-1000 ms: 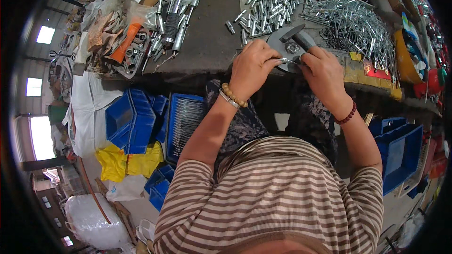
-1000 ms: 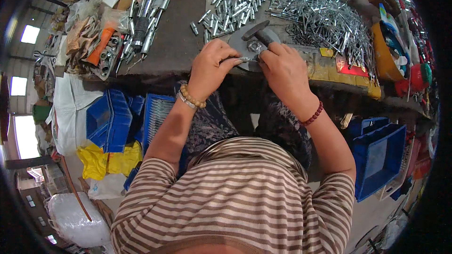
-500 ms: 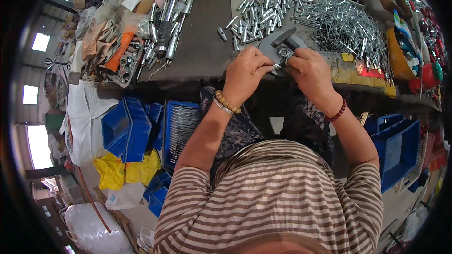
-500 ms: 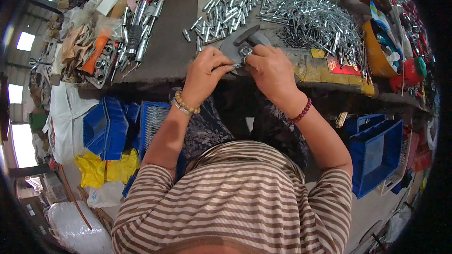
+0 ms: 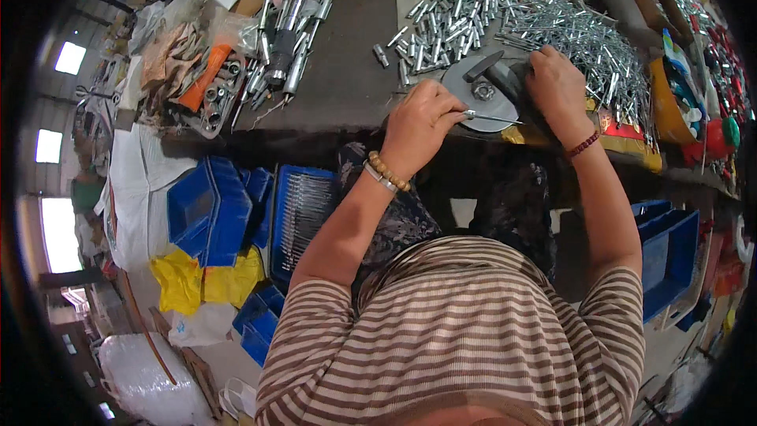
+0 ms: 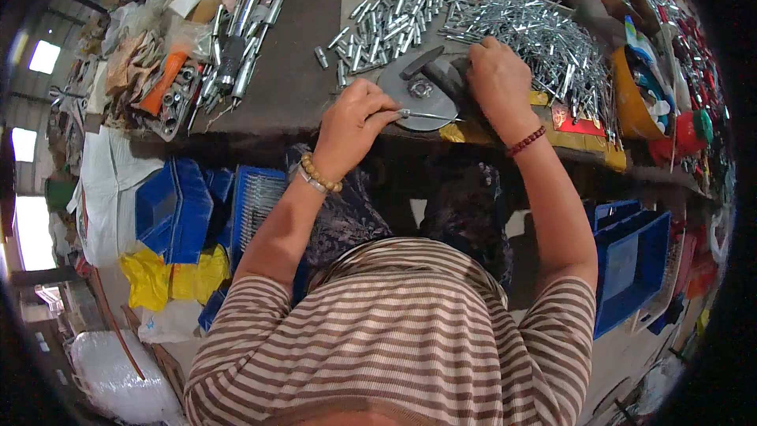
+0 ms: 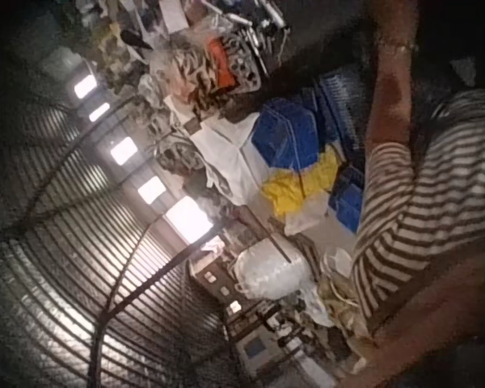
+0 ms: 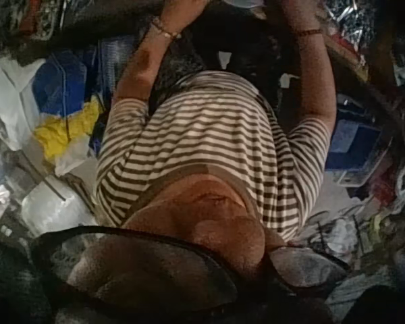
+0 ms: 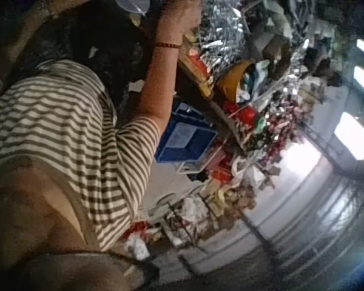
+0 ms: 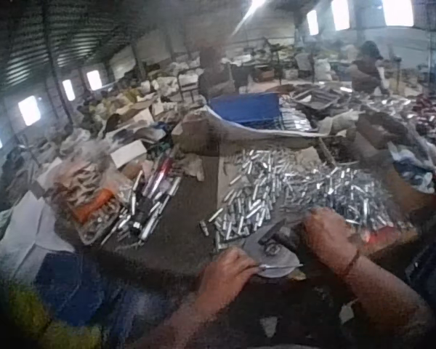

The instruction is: The person assembles metal fasteners by inserting pins into metal sleeves and hammering the pieces together against a round metal base using a hammer.

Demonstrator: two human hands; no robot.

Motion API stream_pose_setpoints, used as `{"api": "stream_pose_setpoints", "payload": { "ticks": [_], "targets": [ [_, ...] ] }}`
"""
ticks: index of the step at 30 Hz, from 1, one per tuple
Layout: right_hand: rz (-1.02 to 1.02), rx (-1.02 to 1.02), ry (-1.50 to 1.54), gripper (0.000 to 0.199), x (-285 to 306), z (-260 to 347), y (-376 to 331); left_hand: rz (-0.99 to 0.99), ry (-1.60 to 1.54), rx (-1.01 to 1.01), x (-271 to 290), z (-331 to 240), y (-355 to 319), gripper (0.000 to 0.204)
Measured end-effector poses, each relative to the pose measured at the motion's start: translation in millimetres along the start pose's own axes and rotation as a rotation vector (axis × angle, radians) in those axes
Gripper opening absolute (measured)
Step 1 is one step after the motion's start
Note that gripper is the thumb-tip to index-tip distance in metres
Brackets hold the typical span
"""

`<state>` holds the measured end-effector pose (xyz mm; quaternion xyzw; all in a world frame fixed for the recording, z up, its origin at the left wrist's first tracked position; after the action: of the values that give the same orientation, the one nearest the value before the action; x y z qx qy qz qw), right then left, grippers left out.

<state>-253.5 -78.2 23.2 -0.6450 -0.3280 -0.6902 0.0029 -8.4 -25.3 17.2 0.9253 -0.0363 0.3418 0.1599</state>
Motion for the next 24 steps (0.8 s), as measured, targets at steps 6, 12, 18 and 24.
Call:
{"api": "stream_pose_setpoints", "payload": {
  "ticks": [6, 12, 18, 24],
  "targets": [
    [-0.048, -0.058, 0.305, 0.020, 23, 11, -3, -0.018, 0.053, -0.014, -1, 3, -2, 0.009],
    [-0.088, 0.095, 0.610, 0.027, 38, 63, -4, -0.030, 0.072, -0.060, 1, 2, -3, 0.010],
    [-0.068, 0.036, 0.903, 0.033, 31, 90, 2, -0.043, 0.115, -0.040, -3, 6, -4, 0.008],
    [-0.035, -0.136, 0.923, 0.038, 18, 76, -11, -0.044, 0.016, -0.058, -2, 0, -4, 0.009]
  ]
}}
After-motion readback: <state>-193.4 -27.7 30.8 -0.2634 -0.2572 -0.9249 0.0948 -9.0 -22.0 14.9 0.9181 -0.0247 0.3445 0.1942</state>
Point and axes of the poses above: each hand's wrist, its own y-axis towards the middle knuckle, its own x-axis out of the back of the hand, z = x × y, the point moved 3 cm from there along y, towards the middle knuckle, and after that the axes turned 14 degrees about x, right-handed, at the moved point
